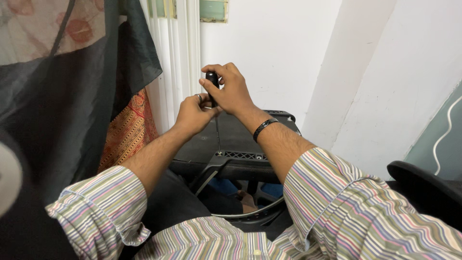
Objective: The person uses a screwdriver to remove screws from the underside of a black plastic chair seat. They loosen and remove multiple screws, then detach a plastic frame component from the seat and set it aside.
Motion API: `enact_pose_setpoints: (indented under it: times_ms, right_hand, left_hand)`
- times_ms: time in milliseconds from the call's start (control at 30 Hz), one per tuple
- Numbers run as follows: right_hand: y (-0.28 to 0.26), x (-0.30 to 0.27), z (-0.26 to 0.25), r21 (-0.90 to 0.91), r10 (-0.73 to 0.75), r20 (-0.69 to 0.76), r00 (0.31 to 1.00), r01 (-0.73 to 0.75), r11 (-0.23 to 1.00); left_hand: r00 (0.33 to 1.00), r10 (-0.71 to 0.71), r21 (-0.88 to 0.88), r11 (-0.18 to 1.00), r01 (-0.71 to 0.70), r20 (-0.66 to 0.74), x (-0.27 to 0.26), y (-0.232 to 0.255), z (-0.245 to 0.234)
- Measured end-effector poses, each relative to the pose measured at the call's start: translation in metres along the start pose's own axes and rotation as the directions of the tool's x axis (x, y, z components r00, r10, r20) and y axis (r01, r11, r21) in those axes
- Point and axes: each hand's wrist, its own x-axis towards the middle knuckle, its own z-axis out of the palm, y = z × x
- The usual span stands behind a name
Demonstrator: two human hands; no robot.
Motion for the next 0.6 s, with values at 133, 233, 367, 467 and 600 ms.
enact_pose_setpoints:
  times_ms: [133, 233, 367, 467, 600]
  right_hand:
    - [0.001, 0.002, 0.003, 0.082, 0.058, -0.008, 0.998, -0.058, 0.995]
    - [0.004, 0.0, 0.006, 0.068, 0.016, -0.049, 0.999, -0.012, 0.998]
    - [0.008, -0.002, 0.002, 0.079, 0.021, -0.062, 0.998, -0.016, 0.997]
    - [0.011, 0.002, -0.001, 0.136, 0.122, 0.008, 0.993, -0.121, 0.983]
    - [0.012, 0.004, -0.004, 0.03, -0.008, -0.023, 1.0, 0.009, 1.0]
  left_hand:
    - [0.998, 0.036, 0.061, 0.998, -0.033, -0.058, 0.002, 0.002, 0.002]
    - [0.994, 0.1, 0.031, 0.995, -0.098, -0.039, 0.001, -0.003, 0.003]
    - [0.993, 0.056, 0.133, 0.99, -0.042, -0.102, 0.007, -0.005, 0.005]
    - [0.997, 0.074, -0.105, 0.992, -0.075, -0.011, 0.012, -0.007, 0.002]
    - [1.0, 0.012, -0.167, 0.986, -0.009, 0.019, 0.016, -0.007, 0.001]
